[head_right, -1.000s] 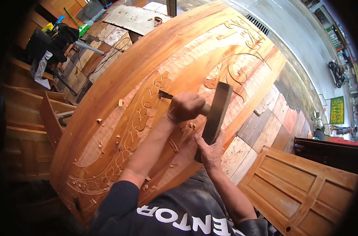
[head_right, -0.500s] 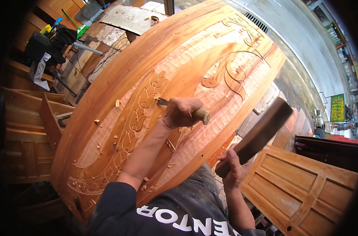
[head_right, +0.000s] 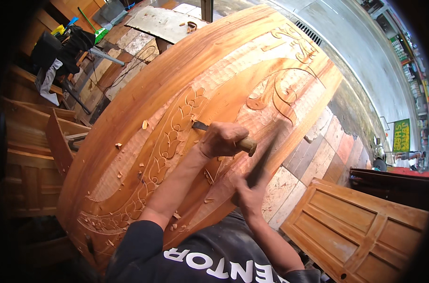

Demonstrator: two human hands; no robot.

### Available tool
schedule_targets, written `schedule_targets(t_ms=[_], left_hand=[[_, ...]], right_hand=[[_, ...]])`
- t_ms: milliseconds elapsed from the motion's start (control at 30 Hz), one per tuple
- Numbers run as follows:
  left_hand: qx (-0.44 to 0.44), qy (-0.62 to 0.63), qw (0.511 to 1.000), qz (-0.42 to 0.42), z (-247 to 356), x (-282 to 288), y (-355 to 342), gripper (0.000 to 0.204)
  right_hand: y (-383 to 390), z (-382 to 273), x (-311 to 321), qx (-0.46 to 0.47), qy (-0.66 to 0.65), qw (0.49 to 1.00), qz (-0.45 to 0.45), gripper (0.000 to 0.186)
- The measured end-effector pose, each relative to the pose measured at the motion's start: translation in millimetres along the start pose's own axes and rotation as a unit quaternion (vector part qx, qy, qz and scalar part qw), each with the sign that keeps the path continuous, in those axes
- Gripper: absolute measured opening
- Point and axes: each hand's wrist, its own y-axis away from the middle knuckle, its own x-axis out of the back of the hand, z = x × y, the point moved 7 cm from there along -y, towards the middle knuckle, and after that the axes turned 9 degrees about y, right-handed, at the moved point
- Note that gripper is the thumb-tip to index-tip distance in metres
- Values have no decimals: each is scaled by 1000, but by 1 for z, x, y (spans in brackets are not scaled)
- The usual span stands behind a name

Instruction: The person carves a decorative floral pattern into a large wooden panel by striking a chisel with a wooden mallet.

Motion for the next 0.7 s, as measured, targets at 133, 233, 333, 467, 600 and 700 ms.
schedule_targets(t_ms=[133,233,333,467,600,700], left_hand=[[3,-29,1000,0,-9,2,6,35],[-18,-28,999,-12,6,1,-8,33],[14,9,1000,-4,-3,7,3,28],[-28,-150,987,58,46,33,11,15],[-31,-40,999,6,35,3,12,29],[-24,-42,999,-21,23,1,5,37]], right_hand=[[-7,-22,5,-26,-36,997,-65,59],[3,-3,10,-57,-146,988,-7,58],[1,-10,-6,2,50,997,-55,73],[14,-23,10,-33,-11,995,-89,65],[21,-1,37,-73,-111,989,-71,56],[12,-1,62,-75,-104,991,-26,53]])
